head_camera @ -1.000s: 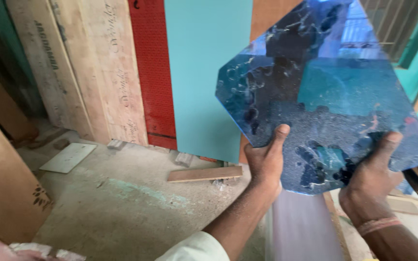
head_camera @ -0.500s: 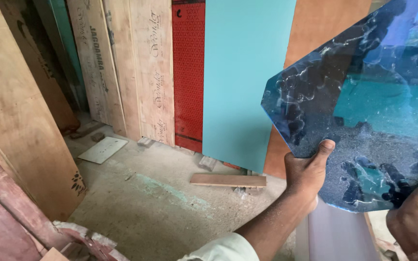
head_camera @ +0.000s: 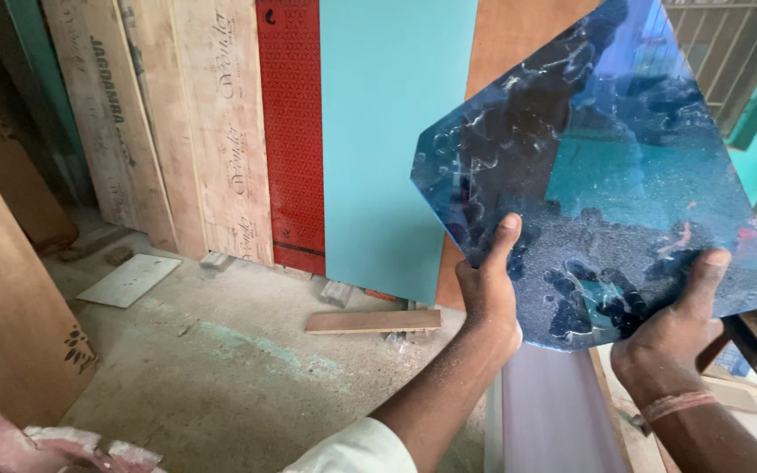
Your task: The person holds a piece of blue patterned glass and presses its edges against a running belt sander to smooth them. They rotate the glass by hand to sand different sides and corners.
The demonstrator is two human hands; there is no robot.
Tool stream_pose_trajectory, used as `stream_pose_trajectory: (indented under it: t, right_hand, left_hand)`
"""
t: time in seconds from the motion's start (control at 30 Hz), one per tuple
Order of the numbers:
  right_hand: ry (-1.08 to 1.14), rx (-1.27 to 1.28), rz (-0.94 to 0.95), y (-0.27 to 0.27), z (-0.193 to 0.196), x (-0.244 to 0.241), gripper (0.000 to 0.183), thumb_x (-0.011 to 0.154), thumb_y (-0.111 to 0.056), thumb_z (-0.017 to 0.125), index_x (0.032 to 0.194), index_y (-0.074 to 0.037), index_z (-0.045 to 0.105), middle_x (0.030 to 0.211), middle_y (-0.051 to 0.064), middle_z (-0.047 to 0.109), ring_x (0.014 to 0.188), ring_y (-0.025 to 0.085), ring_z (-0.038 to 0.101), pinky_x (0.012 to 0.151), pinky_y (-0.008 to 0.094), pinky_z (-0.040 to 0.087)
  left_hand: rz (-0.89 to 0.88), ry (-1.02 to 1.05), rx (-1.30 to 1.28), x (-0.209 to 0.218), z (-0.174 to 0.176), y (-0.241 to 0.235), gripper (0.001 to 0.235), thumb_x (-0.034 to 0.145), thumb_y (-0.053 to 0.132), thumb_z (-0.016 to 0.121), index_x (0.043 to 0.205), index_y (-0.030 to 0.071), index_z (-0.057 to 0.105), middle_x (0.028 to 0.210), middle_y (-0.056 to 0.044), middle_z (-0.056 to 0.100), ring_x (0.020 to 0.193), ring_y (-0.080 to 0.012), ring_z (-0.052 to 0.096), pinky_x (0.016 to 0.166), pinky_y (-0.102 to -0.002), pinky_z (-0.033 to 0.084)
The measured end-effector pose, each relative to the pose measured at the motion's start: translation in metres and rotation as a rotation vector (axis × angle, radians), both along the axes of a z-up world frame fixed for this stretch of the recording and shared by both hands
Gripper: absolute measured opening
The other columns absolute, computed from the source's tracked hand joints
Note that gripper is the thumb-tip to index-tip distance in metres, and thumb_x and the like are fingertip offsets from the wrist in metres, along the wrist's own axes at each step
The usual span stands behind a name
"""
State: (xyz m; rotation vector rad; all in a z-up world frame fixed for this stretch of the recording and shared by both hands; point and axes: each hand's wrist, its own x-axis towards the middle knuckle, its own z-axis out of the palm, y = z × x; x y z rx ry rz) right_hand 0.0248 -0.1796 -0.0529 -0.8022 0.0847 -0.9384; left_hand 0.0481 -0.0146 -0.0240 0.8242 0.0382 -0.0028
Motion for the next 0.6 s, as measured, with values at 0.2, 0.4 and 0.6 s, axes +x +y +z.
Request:
stream_pose_trajectory:
  t: [0.2,0.4,0.6]
  right_hand:
    - [-0.013,-0.002,0.004,0.008,0.007,-0.001,0.086,0.086,-0.058,0.074,0.145,-0.008,0.037,0.140,0.007,0.064,0.124,0.025,0.070,0.102,0.047,0.059]
    - [-0.036,-0.013,-0.008,0.012,0.004,0.002,0.082,0.090,-0.056,0.074,0.147,-0.015,0.033,0.144,0.006,0.062,0.129,0.025,0.067,0.106,0.042,0.057]
    - [-0.013,0.000,0.009,0.011,-0.001,0.003,0.084,0.090,-0.058,0.073,0.150,-0.013,0.035,0.149,0.008,0.059,0.132,0.025,0.064,0.108,0.041,0.055]
  left_hand:
    - [0.049,-0.130,-0.081,-0.001,-0.006,-0.003,0.102,0.062,0.059,0.083,0.136,-0.007,0.057,0.135,-0.019,0.063,0.129,-0.0298,0.056,0.111,-0.045,0.042]
    - [0.035,-0.015,0.000,0.006,-0.008,0.001,0.107,0.075,0.053,0.082,0.150,-0.002,0.028,0.145,-0.022,0.049,0.140,-0.0290,0.045,0.119,-0.049,0.035]
    - [0.104,-0.137,-0.014,-0.001,-0.005,0.006,0.117,0.065,0.056,0.081,0.155,0.008,0.025,0.147,-0.015,0.048,0.140,-0.0281,0.045,0.118,-0.048,0.034]
